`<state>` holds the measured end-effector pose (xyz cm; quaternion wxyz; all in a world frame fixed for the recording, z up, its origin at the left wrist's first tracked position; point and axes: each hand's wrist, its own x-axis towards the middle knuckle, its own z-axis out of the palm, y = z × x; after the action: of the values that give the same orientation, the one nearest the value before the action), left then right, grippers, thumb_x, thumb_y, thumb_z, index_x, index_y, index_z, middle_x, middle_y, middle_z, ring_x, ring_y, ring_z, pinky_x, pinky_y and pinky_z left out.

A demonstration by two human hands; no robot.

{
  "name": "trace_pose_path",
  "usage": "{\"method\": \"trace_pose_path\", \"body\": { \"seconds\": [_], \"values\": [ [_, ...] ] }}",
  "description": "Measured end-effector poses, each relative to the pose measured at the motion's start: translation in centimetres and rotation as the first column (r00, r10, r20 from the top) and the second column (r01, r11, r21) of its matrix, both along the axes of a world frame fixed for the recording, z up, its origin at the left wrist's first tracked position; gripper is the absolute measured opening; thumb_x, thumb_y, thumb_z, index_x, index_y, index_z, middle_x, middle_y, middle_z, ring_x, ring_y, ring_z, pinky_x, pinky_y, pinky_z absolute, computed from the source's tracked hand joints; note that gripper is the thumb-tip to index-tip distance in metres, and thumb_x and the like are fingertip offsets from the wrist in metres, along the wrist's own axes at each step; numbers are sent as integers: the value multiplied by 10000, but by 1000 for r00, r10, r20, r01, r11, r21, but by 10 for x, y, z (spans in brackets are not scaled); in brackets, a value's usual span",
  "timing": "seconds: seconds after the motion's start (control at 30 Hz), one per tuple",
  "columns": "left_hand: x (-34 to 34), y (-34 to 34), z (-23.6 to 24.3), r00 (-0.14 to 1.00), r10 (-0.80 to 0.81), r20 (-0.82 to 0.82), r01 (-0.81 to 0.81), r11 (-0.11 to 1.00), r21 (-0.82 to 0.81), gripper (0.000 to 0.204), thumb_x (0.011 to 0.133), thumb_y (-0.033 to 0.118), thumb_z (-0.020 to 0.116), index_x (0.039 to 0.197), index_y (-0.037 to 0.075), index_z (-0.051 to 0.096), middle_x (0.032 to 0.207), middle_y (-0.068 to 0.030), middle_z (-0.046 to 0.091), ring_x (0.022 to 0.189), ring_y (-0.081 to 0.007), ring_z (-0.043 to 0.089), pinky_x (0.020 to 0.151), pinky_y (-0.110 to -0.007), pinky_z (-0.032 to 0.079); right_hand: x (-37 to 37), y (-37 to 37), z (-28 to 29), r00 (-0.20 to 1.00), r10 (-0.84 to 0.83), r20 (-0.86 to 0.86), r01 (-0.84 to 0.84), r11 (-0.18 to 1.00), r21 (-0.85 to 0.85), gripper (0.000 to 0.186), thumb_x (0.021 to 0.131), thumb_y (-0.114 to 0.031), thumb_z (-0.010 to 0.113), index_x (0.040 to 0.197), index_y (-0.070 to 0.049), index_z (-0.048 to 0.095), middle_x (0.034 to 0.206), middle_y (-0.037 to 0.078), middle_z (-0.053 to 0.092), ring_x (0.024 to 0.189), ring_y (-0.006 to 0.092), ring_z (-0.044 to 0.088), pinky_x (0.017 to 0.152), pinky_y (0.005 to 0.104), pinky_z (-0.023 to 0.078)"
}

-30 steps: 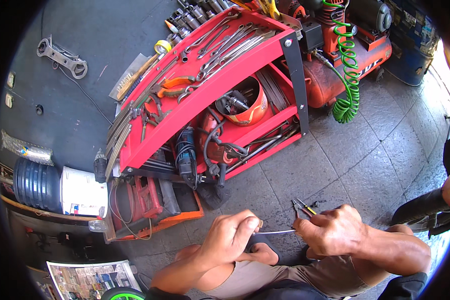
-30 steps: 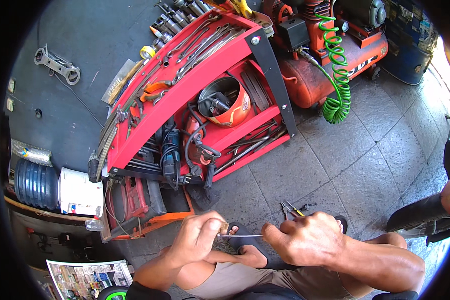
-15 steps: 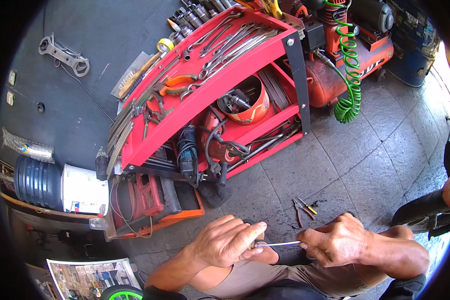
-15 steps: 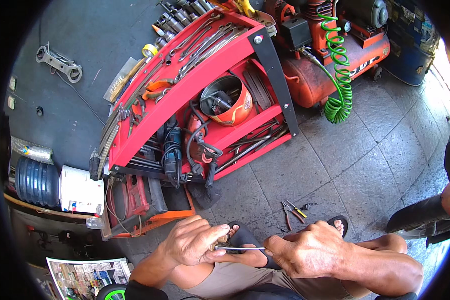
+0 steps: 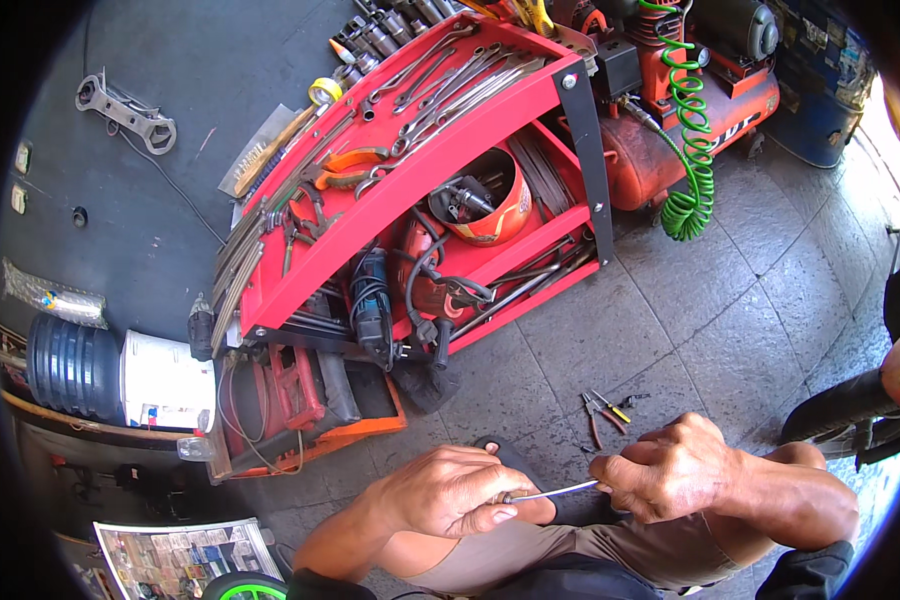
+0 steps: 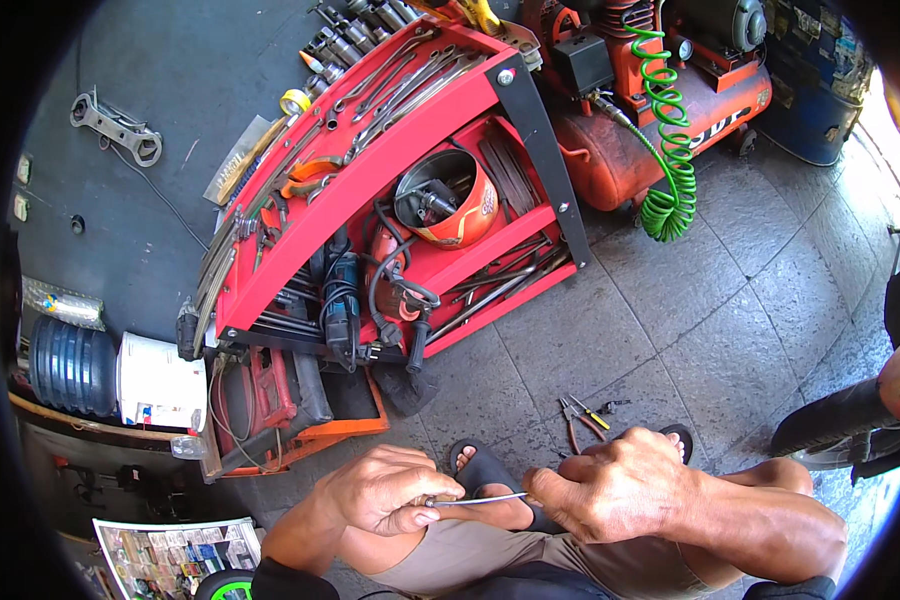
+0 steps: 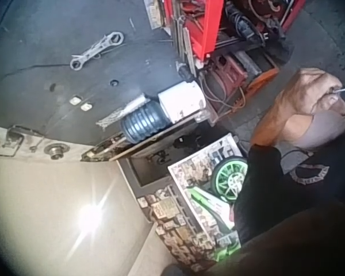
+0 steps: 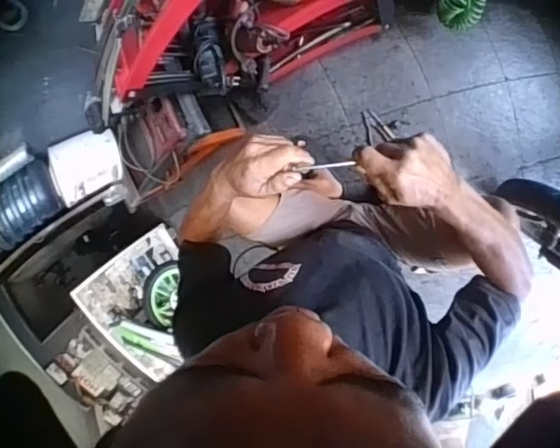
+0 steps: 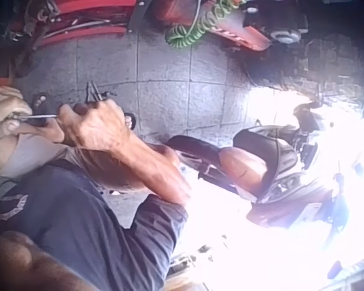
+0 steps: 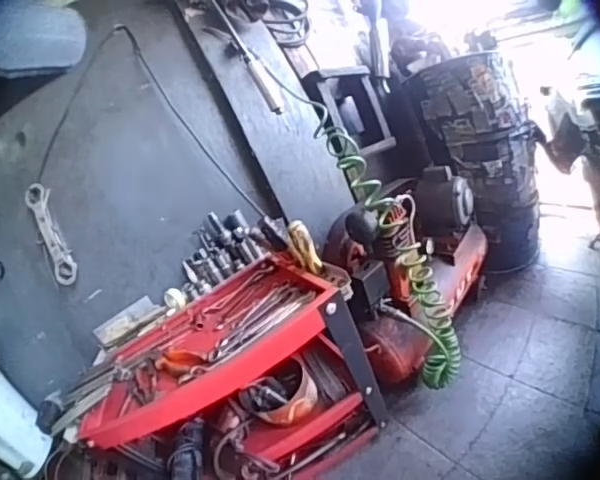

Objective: The recorder is cleaning small carburetor jets using a thin metal wire and a wire brush at a tool station in a motorcycle repair shop.

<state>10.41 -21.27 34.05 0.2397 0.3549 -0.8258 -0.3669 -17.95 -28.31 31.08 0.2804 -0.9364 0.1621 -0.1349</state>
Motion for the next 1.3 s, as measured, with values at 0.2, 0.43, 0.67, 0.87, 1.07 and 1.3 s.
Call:
{"method": "trace_pose_path", "body": {
  "seconds": [0.2, 0.43, 0.67, 0.87, 1.07, 1.3],
  "values": [
    [22, 12, -7, 980, 123, -156, -60, 932, 358, 351, 966, 296, 530, 986, -43, 616, 812, -145, 663, 652, -247, 638, 582, -345, 498, -6, -12, -7, 958, -153, 242, 152, 988, 23, 158, 825, -200, 660, 964, -141, 611, 550, 7, 545, 444, 209, 582, 355, 357, 420],
    [9, 9, -3, 967, 139, -216, -90, 971, 222, 373, 977, 308, 464, 983, -41, 598, 799, -149, 623, 639, -244, 584, 589, -355, 466, 0, -1, -6, 980, -140, 138, 135, 990, 45, 172, 845, -267, 668, 954, -146, 611, 509, 5, 533, 435, 208, 584, 341, 358, 411],
    [4, 6, -1, 952, 146, -267, -114, 984, 134, 356, 953, 260, 458, 941, -58, 618, 717, -134, 578, 575, -203, 523, 524, -346, 418, 1, 5, -1, 989, -118, 85, 112, 992, 65, 177, 866, -293, 651, 961, -148, 614, 528, 17, 562, 448, 226, 596, 358, 376, 434],
    [-1, 13, -5, 923, 274, -271, -247, 960, 129, 207, 894, 156, 539, 961, -32, 594, 754, -126, 610, 613, -194, 570, 569, -332, 471, 3, 5, -3, 991, -124, 57, 115, 983, 140, 166, 891, -284, 628, 993, -154, 621, 554, 22, 592, 463, 238, 609, 368, 391, 443],
    [-17, 16, 8, 886, 384, -260, -381, 922, 65, 215, 819, 125, 673, 952, -34, 618, 686, -97, 589, 547, -152, 533, 503, -292, 425, 9, 5, -6, 991, -111, 71, 93, 971, 218, 171, 904, -278, 612, 1020, -154, 624, 563, 26, 605, 459, 249, 608, 387, 402, 454],
    [-19, 19, 0, 853, 402, -332, -433, 901, -23, 151, 821, 26, 662, 950, -50, 645, 701, -114, 612, 554, -132, 509, 488, -269, 396, 12, 8, -10, 995, -73, 68, 47, 946, 322, 170, 928, -272, 583, 1027, -140, 624, 546, 48, 596, 455, 280, 600, 409, 419, 460]
  ]
}}
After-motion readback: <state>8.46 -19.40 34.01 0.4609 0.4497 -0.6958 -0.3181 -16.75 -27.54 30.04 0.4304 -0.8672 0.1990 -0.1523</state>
